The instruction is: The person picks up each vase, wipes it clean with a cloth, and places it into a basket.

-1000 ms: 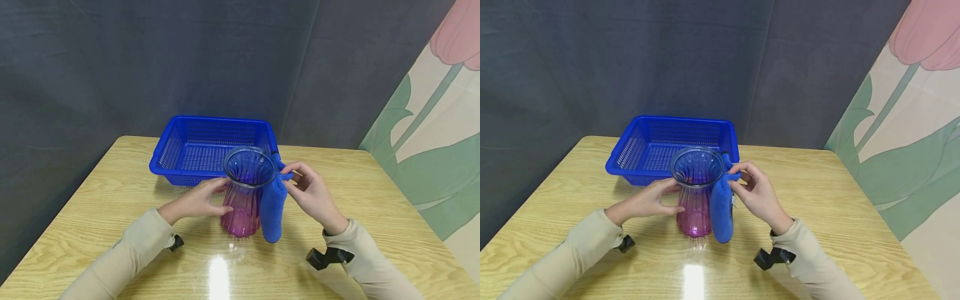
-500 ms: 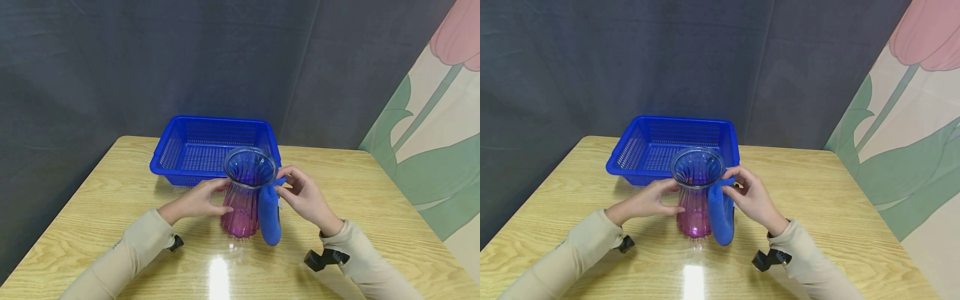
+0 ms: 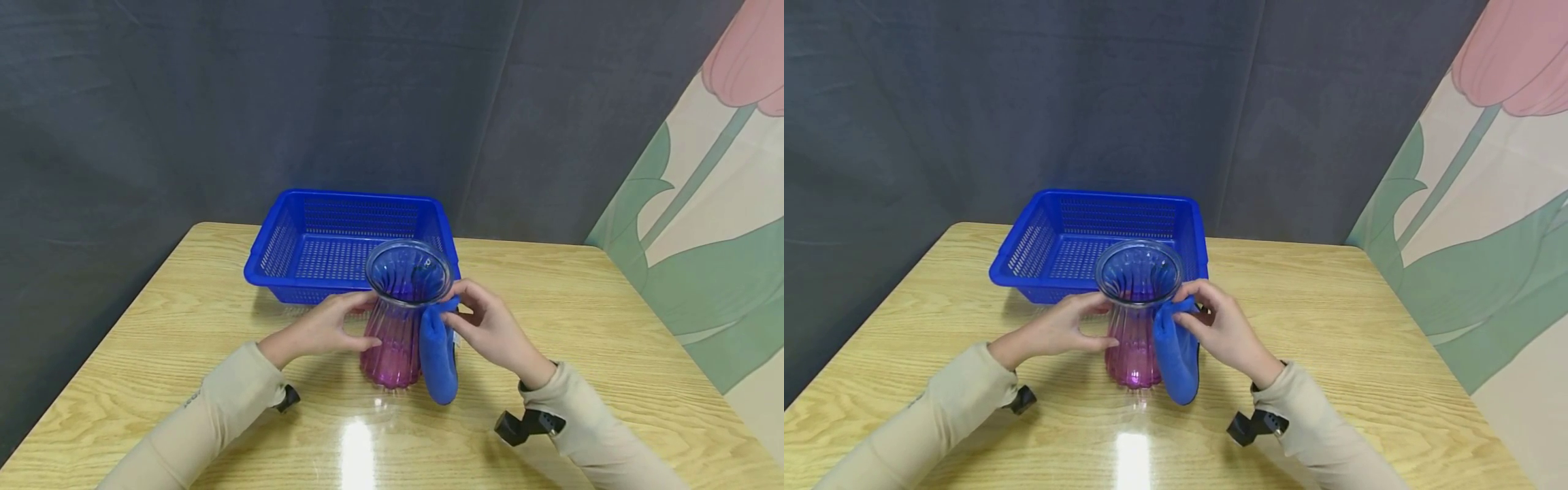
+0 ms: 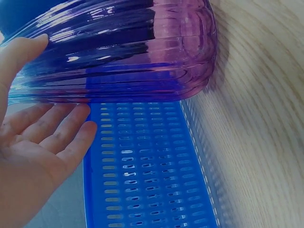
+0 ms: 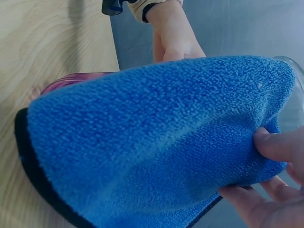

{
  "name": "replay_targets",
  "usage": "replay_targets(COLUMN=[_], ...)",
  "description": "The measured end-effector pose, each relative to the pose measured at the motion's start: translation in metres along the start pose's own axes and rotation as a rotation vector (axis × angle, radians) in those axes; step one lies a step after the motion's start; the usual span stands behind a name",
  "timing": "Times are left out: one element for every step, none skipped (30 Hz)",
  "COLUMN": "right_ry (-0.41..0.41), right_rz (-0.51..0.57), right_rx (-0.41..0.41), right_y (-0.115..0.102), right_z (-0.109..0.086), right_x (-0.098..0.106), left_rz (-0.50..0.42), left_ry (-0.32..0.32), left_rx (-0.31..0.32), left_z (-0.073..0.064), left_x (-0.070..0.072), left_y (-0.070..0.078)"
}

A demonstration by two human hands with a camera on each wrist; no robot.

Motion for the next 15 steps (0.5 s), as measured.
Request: replay_targets(right_ry=[-0.004,-0.008,-0.011,-0.014,-0.018,-0.021,-0.026,-0.031,-0.036,-0.042,-0.049,-0.055,-0.062,-0.068,-0.076], right_rz=[-0.001,-0.001,-0.002,-0.003,-0.004,-0.004,-0.001,0.001,0.002,0.004,0.008,0.008,0.007,0.002,-0.001], right_rx=[-0.008,-0.016,-0.022,-0.027,-0.030,-0.033,-0.035,-0.039,-0.042,-0.045,-0.051,-0.059,-0.066,-0.072,-0.079], right_y=[0.001,0.003,0.004,0.005,0.006,0.007,0.007,0.008,0.009,0.010,0.012,0.013,0.014,0.016,0.017], right_z=[0.000,-0.001,-0.001,-0.001,-0.002,-0.002,-0.002,-0.003,-0.003,-0.003,-0.004,-0.004,-0.004,-0.004,-0.005], right_x=[0.000,-0.001,-0.001,-0.002,-0.002,-0.003,-0.003,-0.003,-0.004,-0.004,-0.005,-0.005,-0.006,-0.006,-0.006], left_rz=[0.002,-0.004,-0.008,-0.013,-0.015,-0.019,-0.023,-0.028,-0.022,-0.019,-0.016,-0.015,-0.014,-0.011,-0.009], left_ry=[-0.001,-0.003,-0.007,-0.010,-0.012,-0.015,-0.017,-0.018,-0.017,-0.017,-0.016,-0.015,-0.013,-0.011,-0.010], left_rx=[0.000,0.006,0.012,0.018,0.021,0.025,0.030,0.035,0.032,0.030,0.029,0.029,0.028,0.025,0.023], left_z=[0.000,0.000,-0.001,-0.001,-0.001,-0.001,-0.001,-0.001,-0.001,-0.001,-0.001,-0.001,-0.001,-0.001,-0.001], left_x=[0.000,0.000,0.000,-0.001,-0.001,-0.001,-0.002,-0.002,-0.002,-0.002,-0.002,-0.001,-0.001,-0.001,-0.001], left_y=[0.000,0.000,-0.001,-0.001,-0.001,-0.002,-0.002,-0.003,-0.003,-0.003,-0.003,-0.002,-0.002,-0.002,-0.002])
Point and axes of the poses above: each hand's wrist, its own z-axis towards the middle knuckle, its own x-axis out of the back of the hand, y = z × x, the point moved 10 cm from there along z, towards the middle knuckle, and after that the axes turned 9 degrees about z, right-handed, at the moved point
